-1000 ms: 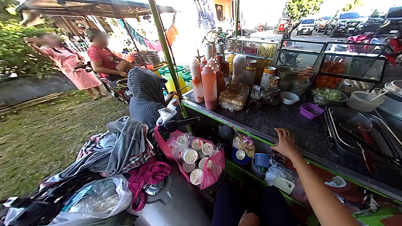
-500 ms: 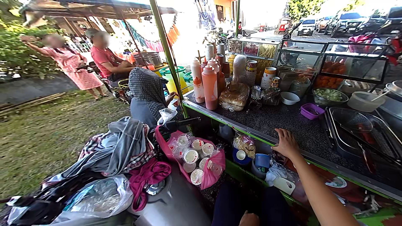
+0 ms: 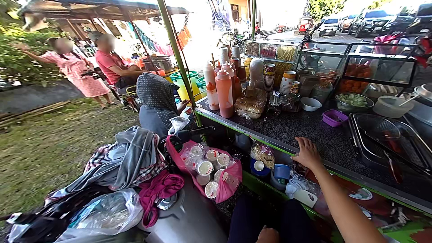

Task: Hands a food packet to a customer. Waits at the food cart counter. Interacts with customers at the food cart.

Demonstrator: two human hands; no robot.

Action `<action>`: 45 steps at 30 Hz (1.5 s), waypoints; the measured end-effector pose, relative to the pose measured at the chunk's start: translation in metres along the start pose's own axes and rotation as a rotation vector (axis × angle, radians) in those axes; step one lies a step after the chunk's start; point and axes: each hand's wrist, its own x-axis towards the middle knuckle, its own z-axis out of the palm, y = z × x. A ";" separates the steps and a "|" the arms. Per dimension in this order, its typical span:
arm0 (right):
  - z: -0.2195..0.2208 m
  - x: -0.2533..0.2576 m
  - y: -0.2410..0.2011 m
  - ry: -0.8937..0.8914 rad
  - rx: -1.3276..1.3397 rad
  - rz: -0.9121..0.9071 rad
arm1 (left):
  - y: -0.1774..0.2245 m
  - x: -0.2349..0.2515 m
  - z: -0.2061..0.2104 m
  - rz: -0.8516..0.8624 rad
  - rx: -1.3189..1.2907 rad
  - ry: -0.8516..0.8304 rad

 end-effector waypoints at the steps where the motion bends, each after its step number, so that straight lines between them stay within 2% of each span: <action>1: 0.000 0.000 0.000 0.000 -0.002 0.000 | 0.000 0.001 0.001 0.000 0.003 0.000; 45: 0.000 0.000 0.000 -0.023 -0.017 0.015 | -0.004 0.009 0.010 0.002 0.005 0.036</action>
